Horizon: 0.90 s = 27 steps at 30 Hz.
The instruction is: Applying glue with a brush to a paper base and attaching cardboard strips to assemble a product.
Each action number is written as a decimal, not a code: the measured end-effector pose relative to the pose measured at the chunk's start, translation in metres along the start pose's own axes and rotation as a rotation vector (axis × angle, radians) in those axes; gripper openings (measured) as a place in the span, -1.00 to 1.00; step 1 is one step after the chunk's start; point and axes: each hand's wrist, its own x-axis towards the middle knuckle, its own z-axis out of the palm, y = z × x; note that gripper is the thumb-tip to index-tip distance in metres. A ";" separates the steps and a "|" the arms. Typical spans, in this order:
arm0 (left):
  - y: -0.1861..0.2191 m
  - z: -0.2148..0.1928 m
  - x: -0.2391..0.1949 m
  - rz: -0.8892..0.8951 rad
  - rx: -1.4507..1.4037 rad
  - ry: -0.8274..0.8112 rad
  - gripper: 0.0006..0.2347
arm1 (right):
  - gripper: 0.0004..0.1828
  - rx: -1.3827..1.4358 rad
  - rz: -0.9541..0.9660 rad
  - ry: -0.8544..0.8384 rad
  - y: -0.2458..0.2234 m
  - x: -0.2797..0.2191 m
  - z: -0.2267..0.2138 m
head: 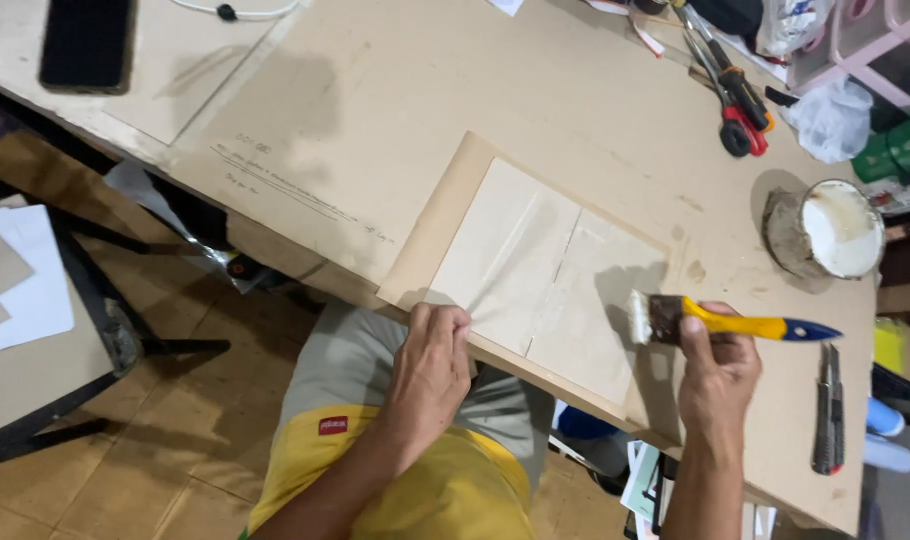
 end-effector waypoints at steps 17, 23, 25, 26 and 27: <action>0.060 -0.190 0.158 0.382 -0.338 -0.362 -0.87 | -0.71 0.183 0.093 0.036 -0.022 -0.020 -0.008; 0.043 -0.092 0.209 0.338 -0.315 -0.566 -0.89 | -0.73 0.041 0.195 -0.087 -0.045 -0.028 0.030; 0.036 -0.068 0.220 0.286 -0.230 -0.578 -0.89 | -0.76 0.056 0.221 -0.166 -0.047 -0.029 0.038; 0.032 -0.060 0.224 0.311 -0.149 -0.531 -0.87 | -0.75 0.061 0.227 -0.193 -0.046 -0.029 0.043; 0.028 -0.053 0.229 0.335 -0.068 -0.485 -0.85 | -0.74 0.065 0.233 -0.219 -0.044 -0.028 0.047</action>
